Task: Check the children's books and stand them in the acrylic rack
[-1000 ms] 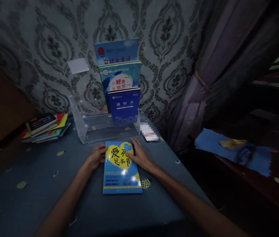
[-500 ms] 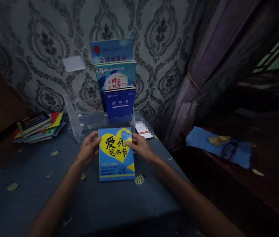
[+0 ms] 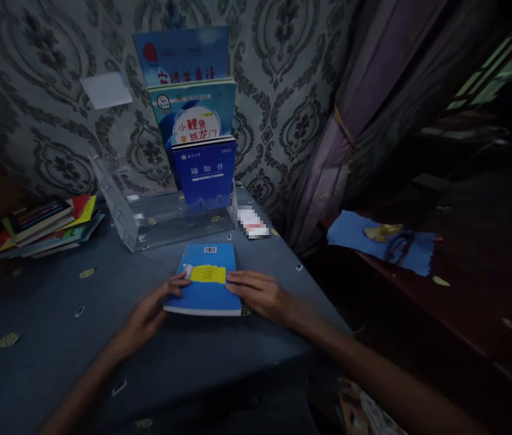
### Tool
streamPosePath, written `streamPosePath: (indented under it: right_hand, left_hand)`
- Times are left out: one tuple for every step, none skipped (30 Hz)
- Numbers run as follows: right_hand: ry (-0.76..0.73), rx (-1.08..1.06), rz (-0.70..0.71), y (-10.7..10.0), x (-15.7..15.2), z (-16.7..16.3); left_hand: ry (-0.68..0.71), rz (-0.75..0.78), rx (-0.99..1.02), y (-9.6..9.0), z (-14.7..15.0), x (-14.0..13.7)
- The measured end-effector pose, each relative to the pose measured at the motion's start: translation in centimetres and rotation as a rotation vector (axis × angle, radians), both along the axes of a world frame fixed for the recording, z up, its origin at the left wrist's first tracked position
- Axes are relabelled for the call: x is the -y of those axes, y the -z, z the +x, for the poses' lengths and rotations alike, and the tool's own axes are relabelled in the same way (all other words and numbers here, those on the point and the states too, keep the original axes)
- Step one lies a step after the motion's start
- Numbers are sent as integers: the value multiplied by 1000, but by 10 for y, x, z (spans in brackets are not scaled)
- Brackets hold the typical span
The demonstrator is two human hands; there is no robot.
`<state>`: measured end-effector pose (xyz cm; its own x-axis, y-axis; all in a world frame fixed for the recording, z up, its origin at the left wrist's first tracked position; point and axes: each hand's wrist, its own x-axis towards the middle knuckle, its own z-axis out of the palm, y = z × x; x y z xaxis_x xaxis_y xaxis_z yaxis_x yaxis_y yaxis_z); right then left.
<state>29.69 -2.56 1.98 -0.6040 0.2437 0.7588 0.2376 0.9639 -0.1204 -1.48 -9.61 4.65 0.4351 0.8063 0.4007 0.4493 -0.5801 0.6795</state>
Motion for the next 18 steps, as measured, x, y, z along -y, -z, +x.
streamPosePath:
  right_hand:
    - [-4, 25, 19, 6, 5, 0]
    - [-9, 55, 27, 11, 9, 0]
    - [-14, 86, 26, 13, 12, 0]
    - [-23, 113, 20, 13, 15, 0]
    - [-39, 136, 14, 12, 17, 1]
    - [-57, 158, 4, 11, 19, 1]
    - [-76, 179, -9, 10, 21, 1]
    - [-90, 196, -24, 9, 22, 1]
    - [-102, 202, -34, 9, 24, -1]
    - [-108, 211, -41, 9, 25, -3]
    - [-105, 225, -46, 9, 27, -7]
    - [-95, 241, -45, 10, 30, -13]
    - [-81, 267, -39, 10, 32, -20]
    - [-67, 298, -31, 11, 35, -29]
    - [-53, 327, -21, 11, 38, -37]
    - [-46, 354, -12, 11, 41, -46]
    - [-50, 372, -5, 10, 43, -54]
    - [-73, 386, -3, 9, 45, -59]
  left_hand:
    - [2, 43, -67, 10, -1, 6]
    - [3, 99, -126, 18, -2, 10]
    - [2, 162, -183, 25, -4, 13]
    - [-1, 219, -234, 30, -7, 14]
    - [-9, 273, -275, 33, -10, 15]
    - [-16, 316, -310, 34, -14, 15]
    - [-28, 341, -344, 34, -17, 15]
    - [-47, 349, -377, 33, -20, 15]
    - [-69, 342, -410, 31, -21, 15]
    - [-94, 328, -443, 28, -21, 14]
    - [-119, 314, -475, 24, -18, 14]
    - [-147, 299, -506, 21, -14, 13]
    - [-177, 293, -527, 18, -7, 12]
    - [-204, 287, -541, 16, 1, 10]
    - [-227, 281, -547, 14, 10, 8]
    - [-245, 271, -547, 13, 19, 7]
    - [-258, 255, -545, 13, 28, 6]
    - [-272, 239, -547, 13, 36, 5]
